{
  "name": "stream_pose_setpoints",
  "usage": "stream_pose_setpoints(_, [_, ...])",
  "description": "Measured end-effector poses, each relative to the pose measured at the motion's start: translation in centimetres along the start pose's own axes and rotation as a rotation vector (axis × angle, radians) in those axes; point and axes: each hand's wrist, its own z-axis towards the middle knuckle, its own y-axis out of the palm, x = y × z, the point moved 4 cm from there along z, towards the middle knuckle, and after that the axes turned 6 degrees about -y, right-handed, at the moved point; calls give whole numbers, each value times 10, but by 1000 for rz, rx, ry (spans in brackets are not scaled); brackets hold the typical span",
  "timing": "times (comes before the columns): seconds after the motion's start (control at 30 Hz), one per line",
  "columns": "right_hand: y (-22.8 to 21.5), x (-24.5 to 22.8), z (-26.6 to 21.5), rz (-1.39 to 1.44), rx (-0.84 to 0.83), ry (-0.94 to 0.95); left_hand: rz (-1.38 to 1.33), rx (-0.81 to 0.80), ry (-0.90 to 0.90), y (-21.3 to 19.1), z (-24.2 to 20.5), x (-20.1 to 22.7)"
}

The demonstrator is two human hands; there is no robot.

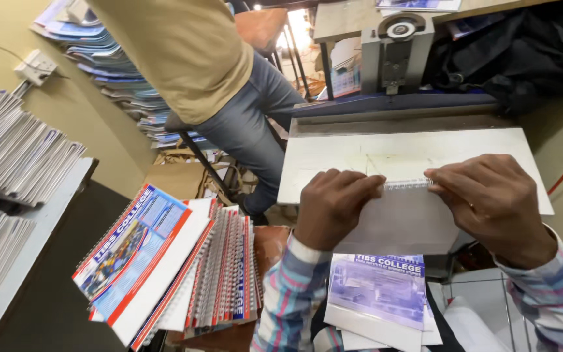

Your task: The person places a stack of printed pages into a binding machine to attach a spiral coil. They then remove the bound notebook, flip through the pages to check the binding, and place it on a growing stack of finished notebooks.

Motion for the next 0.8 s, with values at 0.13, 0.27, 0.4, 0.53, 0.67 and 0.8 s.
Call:
stream_pose_setpoints(0.13, [76,71,-28,308,-6,240,-331,-190,-218,103,10,-87])
stream_pose_setpoints(0.27, [187,148,-72,542,-175,642,-348,-367,-392,197,14,-159])
stream_pose_setpoints(0.4, [263,181,-103,388,-475,768,-158,-646,-636,265,1,-209])
stream_pose_setpoints(0.53, [292,196,-120,278,-514,798,-64,-698,-657,303,1,-234])
stream_pose_setpoints(0.67, [303,223,-99,61,-451,746,172,-467,-427,316,17,-232])
stream_pose_setpoints(0.8, [327,250,-72,-79,-300,829,117,-301,-380,327,13,-219])
